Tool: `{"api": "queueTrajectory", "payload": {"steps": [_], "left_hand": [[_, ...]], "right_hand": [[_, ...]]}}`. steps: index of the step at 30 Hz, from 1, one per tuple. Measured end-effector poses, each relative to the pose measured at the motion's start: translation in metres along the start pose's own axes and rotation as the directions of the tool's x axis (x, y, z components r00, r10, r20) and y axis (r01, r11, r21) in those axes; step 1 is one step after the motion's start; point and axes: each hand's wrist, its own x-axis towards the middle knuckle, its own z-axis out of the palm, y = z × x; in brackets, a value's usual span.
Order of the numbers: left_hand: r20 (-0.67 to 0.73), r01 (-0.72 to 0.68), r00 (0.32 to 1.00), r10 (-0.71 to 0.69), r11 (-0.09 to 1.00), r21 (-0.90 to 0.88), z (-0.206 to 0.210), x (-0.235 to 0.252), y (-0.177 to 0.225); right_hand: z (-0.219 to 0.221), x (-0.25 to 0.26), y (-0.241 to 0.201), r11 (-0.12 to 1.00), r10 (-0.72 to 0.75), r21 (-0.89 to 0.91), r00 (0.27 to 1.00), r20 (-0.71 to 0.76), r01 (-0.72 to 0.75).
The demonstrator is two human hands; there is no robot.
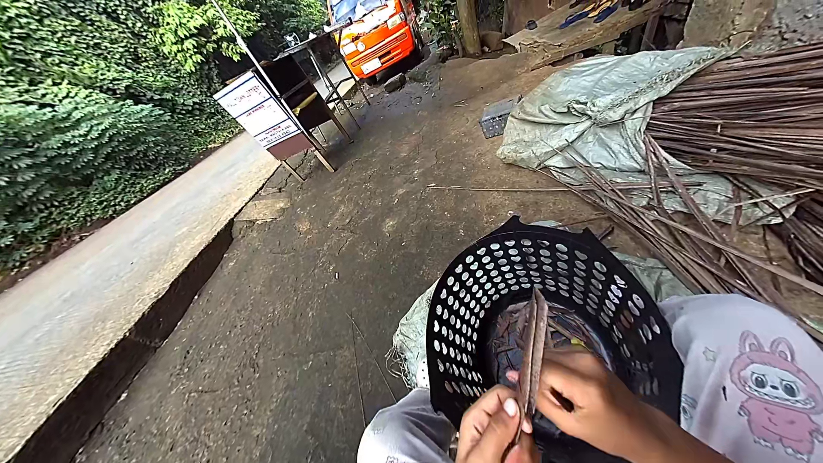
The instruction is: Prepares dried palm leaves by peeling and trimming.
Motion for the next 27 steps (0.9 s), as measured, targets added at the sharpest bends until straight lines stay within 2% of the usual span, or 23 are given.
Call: {"api": "queueTrajectory", "payload": {"steps": [3,7,12,13,15,17,19,21,23,25,27], "left_hand": [[-0.012,-0.015,1.0,0.015,1.0,0.01,0.003,0.006,-0.005],[-0.026,-0.033,0.999,0.036,0.995,0.096,0.006,0.008,-0.008],[-0.054,-0.026,0.998,0.032,0.993,0.117,0.004,0.008,-0.01],[-0.066,-0.025,0.997,0.033,0.993,0.115,0.003,0.007,-0.01],[-0.099,-0.031,0.994,0.044,0.991,0.131,0.003,0.007,-0.011],[-0.111,-0.05,0.991,0.073,0.979,0.195,0.002,0.006,-0.012],[-0.082,-0.065,0.992,0.093,0.951,0.303,0.002,0.007,-0.012],[-0.066,-0.063,0.993,0.098,0.912,0.406,0.005,0.008,-0.012],[-0.065,-0.055,0.993,0.097,0.879,0.474,0.01,0.01,-0.012],[-0.075,-0.048,0.992,0.104,0.842,0.537,0.014,0.012,-0.011],[-0.123,-0.069,0.977,0.173,0.809,0.584,0.017,0.017,-0.013]], "right_hand": [[0.0,0.003,0.0,0.996,-0.036,-0.081,0.999,-0.014,0.034],[-0.001,0.005,0.01,0.986,0.023,-0.167,1.0,-0.007,-0.024],[-0.007,0.013,0.018,0.979,0.088,-0.176,0.991,-0.102,-0.105],[-0.01,0.014,0.02,0.983,0.101,-0.141,0.991,-0.088,-0.113],[-0.013,0.012,0.022,0.975,0.201,0.095,0.979,-0.023,-0.198],[-0.018,0.008,0.021,0.837,0.337,0.413,0.933,0.129,-0.36],[-0.023,0.008,0.018,0.662,0.408,0.572,0.873,0.266,-0.484],[-0.023,0.013,0.01,0.583,0.513,0.585,0.813,0.274,-0.564],[-0.018,0.017,0.004,0.586,0.614,0.531,0.763,0.204,-0.613],[-0.014,0.013,0.006,0.651,0.586,0.481,0.792,0.173,-0.587],[-0.012,0.01,0.007,0.698,0.528,0.468,0.831,0.173,-0.542]]}}
